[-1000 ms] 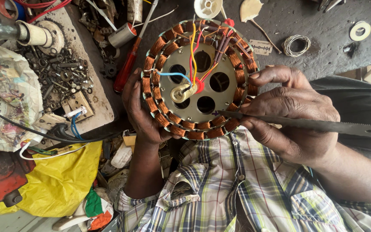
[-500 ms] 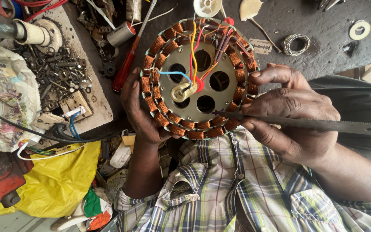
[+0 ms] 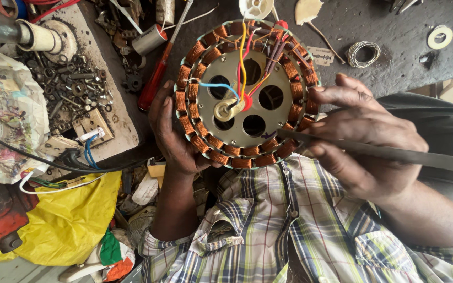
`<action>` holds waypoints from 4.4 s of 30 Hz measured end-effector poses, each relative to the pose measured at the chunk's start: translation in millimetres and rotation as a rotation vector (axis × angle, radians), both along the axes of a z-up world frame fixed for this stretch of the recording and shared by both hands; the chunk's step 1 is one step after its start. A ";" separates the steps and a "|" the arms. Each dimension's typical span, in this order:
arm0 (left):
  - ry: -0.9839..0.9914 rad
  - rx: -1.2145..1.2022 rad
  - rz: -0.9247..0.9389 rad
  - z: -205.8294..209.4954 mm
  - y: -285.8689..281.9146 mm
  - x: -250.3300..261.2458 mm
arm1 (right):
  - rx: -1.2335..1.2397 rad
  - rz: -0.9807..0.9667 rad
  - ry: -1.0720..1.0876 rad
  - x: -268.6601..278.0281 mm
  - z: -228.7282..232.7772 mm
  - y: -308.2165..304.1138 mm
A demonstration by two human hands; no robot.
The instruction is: The person holds a circular electrical motor stator and uses a metal file to smooth the copper windings. They then switch to a razor blade to scrape and clean the wire insulation between the coils.
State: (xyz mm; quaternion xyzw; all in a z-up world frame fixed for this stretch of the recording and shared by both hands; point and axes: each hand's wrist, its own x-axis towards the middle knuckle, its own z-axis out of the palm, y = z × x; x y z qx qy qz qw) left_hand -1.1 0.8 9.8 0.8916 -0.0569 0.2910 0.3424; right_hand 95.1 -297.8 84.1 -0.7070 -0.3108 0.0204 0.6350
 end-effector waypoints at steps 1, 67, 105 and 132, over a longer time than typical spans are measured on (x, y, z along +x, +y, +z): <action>0.007 0.008 0.008 1.1 0.1 -0.9 | 0.005 -0.011 0.026 -1.3 1.3 -0.3; -0.081 -0.030 -0.037 -8.5 5.2 -5.1 | -0.195 0.177 -0.316 -14.0 4.8 -2.5; -0.083 -0.052 -0.059 -10.0 5.9 -3.5 | -0.229 0.152 -0.302 -14.6 15.5 2.4; -0.089 -0.052 -0.057 -11.1 7.4 -4.0 | -0.174 0.145 -0.233 -21.5 12.1 -5.6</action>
